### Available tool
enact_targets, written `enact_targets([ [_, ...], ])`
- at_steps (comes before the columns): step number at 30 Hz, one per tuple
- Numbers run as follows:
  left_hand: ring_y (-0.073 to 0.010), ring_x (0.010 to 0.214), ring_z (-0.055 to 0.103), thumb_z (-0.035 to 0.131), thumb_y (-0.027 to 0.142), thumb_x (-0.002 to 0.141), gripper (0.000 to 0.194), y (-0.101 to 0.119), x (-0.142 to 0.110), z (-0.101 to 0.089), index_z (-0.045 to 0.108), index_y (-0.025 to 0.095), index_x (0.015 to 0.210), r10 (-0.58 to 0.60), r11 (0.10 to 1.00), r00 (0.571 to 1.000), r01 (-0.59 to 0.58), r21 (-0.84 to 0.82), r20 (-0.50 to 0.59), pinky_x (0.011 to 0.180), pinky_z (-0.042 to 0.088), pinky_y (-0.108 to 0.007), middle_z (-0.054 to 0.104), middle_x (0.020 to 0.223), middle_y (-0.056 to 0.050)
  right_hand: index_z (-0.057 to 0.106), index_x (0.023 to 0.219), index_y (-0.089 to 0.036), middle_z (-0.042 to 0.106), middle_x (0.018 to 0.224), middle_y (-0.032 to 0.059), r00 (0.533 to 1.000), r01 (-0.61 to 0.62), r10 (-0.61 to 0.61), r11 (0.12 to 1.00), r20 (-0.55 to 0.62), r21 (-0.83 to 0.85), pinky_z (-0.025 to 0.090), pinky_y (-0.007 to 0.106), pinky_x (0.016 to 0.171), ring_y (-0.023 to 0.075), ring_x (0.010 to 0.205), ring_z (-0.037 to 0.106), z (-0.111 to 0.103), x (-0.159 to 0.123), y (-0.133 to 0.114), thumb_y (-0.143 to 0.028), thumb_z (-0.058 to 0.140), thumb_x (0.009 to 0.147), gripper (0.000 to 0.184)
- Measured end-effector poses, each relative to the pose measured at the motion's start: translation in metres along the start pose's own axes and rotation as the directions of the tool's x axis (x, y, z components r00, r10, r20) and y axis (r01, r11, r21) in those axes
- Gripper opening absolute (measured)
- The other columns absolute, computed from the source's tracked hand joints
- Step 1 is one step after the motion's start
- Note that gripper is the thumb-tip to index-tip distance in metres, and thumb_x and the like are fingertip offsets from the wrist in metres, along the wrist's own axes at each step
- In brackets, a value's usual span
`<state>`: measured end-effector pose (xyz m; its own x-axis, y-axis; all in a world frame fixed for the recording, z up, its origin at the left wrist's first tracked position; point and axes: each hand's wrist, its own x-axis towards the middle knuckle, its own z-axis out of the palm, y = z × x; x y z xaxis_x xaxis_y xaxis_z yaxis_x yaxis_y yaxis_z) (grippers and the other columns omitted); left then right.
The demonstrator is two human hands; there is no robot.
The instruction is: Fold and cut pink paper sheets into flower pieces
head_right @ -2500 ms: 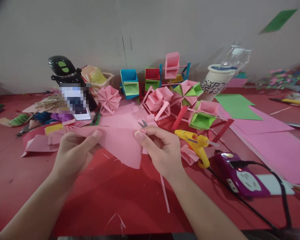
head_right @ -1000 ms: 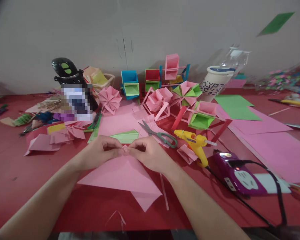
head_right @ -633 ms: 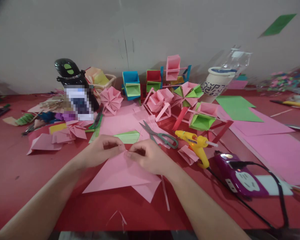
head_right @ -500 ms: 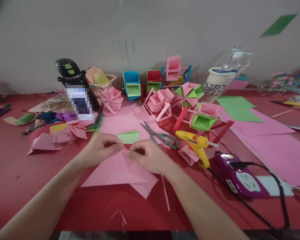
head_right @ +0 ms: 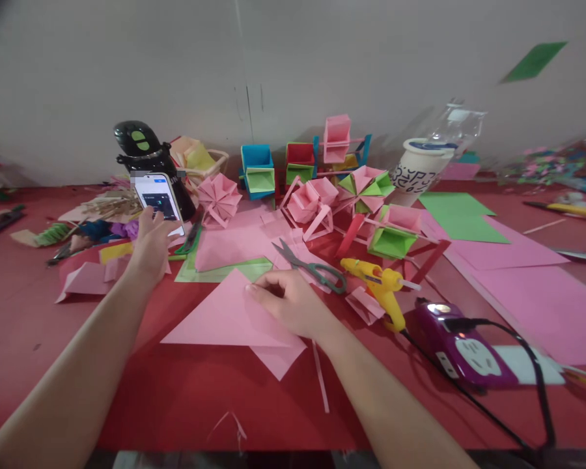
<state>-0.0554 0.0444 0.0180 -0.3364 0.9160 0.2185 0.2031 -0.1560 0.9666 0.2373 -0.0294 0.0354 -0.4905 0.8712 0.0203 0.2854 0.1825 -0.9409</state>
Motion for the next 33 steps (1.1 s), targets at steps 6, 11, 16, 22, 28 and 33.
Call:
enact_targets([
  [6,-0.0292,0.148,0.036,0.067,0.026,0.071,0.105,0.013,0.003,0.015,0.015,0.026,0.161,-0.131,0.991,0.986,0.126,-0.05,-0.099,0.109,0.044,-0.039,0.015,0.171,-0.011,0.064,0.071,-0.017,0.055,0.068,-0.002,1.0,-0.012,0.01,0.997,0.025,0.071,0.035,0.026,0.061,0.0116,0.065,0.045,-0.002,-0.001,0.001,-0.041,0.069,0.088,0.03],
  [11,-0.0325,0.143,0.041,0.071,0.029,0.068,0.108,0.009,0.007,0.016,0.016,0.022,0.161,-0.088,0.995,0.992,0.084,-0.047,-0.091,0.114,0.039,-0.045,0.013,0.171,-0.014,0.064,0.071,-0.017,0.058,0.069,-0.0013,0.999,-0.015,0.012,0.996,0.035,0.093,0.037,0.026,0.062,0.0123,0.066,0.048,-0.002,-0.001,0.001,-0.042,0.069,0.088,0.031],
  [16,-0.0325,0.143,0.037,0.071,0.023,0.065,0.101,0.009,0.005,0.011,0.03,0.032,0.157,0.075,0.997,0.996,-0.075,0.023,-0.043,0.111,0.04,-0.044,0.018,0.171,-0.005,0.066,0.072,-0.017,0.06,0.07,-0.0008,0.999,-0.008,0.005,0.996,0.039,0.086,0.037,0.027,0.062,0.0126,0.067,0.05,-0.002,0.0,0.002,-0.041,0.068,0.089,0.029],
  [22,-0.0333,0.137,0.043,0.073,0.023,0.063,0.105,0.005,0.003,0.012,0.027,0.029,0.158,0.026,0.998,0.993,-0.019,0.068,-0.115,0.103,0.046,-0.043,0.026,0.165,-0.011,0.067,0.073,-0.017,0.06,0.07,-0.0009,1.0,-0.004,0.002,0.997,0.03,0.074,0.037,0.026,0.061,0.0122,0.066,0.049,-0.003,0.0,0.003,-0.04,0.068,0.089,0.028],
  [28,-0.031,0.137,0.045,0.072,0.023,0.063,0.108,-0.003,0.009,0.013,0.023,0.027,0.159,-0.068,0.997,0.99,0.073,0.033,-0.124,0.104,0.047,-0.039,0.027,0.164,-0.013,0.065,0.072,-0.017,0.058,0.069,-0.0014,0.999,-0.019,0.015,0.996,0.046,0.083,0.036,0.026,0.06,0.0122,0.065,0.048,-0.003,0.0,0.003,-0.042,0.069,0.088,0.031],
  [33,-0.0338,0.137,0.044,0.073,0.022,0.063,0.101,0.001,0.008,0.013,0.032,0.028,0.155,-0.009,0.999,0.994,0.013,0.037,-0.109,0.101,0.05,-0.041,0.033,0.161,-0.011,0.065,0.072,-0.017,0.058,0.069,-0.0014,0.998,-0.032,0.025,0.994,0.062,0.105,0.036,0.026,0.06,0.0121,0.065,0.048,-0.002,0.0,0.003,-0.043,0.069,0.088,0.032],
])
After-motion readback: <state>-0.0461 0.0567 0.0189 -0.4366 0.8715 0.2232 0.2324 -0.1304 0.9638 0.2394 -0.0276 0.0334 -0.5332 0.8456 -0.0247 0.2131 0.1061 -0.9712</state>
